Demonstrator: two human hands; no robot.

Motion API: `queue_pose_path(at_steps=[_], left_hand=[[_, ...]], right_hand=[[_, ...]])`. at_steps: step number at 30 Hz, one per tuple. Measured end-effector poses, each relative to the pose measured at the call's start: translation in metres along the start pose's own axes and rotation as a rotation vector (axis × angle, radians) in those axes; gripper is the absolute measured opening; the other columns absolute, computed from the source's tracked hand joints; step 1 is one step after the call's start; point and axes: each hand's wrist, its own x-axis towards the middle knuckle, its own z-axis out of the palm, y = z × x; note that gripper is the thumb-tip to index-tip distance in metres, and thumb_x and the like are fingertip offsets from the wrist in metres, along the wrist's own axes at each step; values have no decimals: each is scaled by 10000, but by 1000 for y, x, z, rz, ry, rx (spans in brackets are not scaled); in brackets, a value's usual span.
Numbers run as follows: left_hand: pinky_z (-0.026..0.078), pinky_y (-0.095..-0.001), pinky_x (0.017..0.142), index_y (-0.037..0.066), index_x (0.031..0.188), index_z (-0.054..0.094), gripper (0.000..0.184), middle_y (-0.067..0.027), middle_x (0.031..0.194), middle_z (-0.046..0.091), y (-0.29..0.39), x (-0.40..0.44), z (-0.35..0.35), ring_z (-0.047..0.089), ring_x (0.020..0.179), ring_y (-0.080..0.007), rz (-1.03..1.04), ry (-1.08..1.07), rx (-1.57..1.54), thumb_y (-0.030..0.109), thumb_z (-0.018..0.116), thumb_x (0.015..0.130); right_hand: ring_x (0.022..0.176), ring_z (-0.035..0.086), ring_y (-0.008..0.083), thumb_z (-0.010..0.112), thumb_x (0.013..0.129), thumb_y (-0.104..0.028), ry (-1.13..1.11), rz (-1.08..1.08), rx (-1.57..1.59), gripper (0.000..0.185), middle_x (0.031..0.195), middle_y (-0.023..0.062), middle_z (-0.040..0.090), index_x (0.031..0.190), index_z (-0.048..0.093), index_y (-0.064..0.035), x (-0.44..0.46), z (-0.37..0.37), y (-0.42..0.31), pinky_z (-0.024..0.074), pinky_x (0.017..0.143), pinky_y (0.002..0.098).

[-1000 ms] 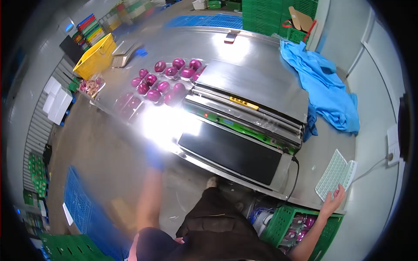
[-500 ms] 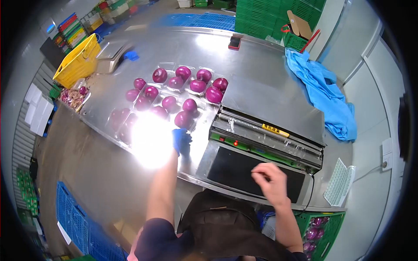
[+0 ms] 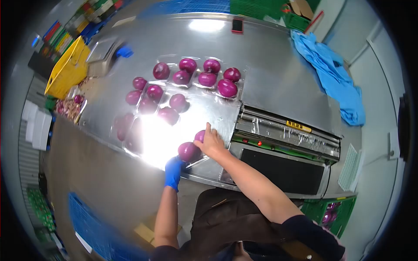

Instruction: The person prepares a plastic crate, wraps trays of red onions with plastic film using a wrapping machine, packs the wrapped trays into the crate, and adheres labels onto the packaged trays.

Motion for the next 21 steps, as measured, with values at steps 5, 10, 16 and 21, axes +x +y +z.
queue_pose_path(at_steps=[5, 10, 16, 21], left_hand=[[503, -272, 623, -24, 884, 641, 188, -77, 771, 625, 49, -43, -3, 589, 680, -139, 116, 186, -210, 38, 538, 740], [489, -277, 638, -48, 928, 653, 238, -77, 828, 657, 156, -67, 19, 605, 743, -144, 429, 105, -168, 3, 585, 706], [477, -249, 646, -51, 1033, 650, 279, -63, 850, 649, 269, -46, 181, 615, 709, -134, 578, -394, -86, 39, 612, 773], [479, -258, 528, -43, 853, 614, 132, -79, 674, 623, 274, -8, 286, 613, 570, -148, 623, -633, 157, 48, 575, 765]], right_hand=[[1021, 579, 357, 689, 728, -352, -238, -92, 17, 638, 1121, 198, 575, 1228, 507, -1, -14, -49, -13, 498, 842, 432], [1054, 541, 321, 723, 747, -323, 551, -360, 214, 531, 1050, 153, 548, 1169, 513, -79, -63, -141, -3, 502, 806, 428], [995, 576, 341, 731, 746, -367, 895, -50, 160, 529, 1057, 161, 582, 1164, 557, -95, -94, -252, 113, 485, 821, 433], [960, 600, 344, 733, 756, -387, 896, 149, 154, 542, 1053, 173, 598, 1181, 578, -89, -93, -276, 201, 480, 825, 420]])
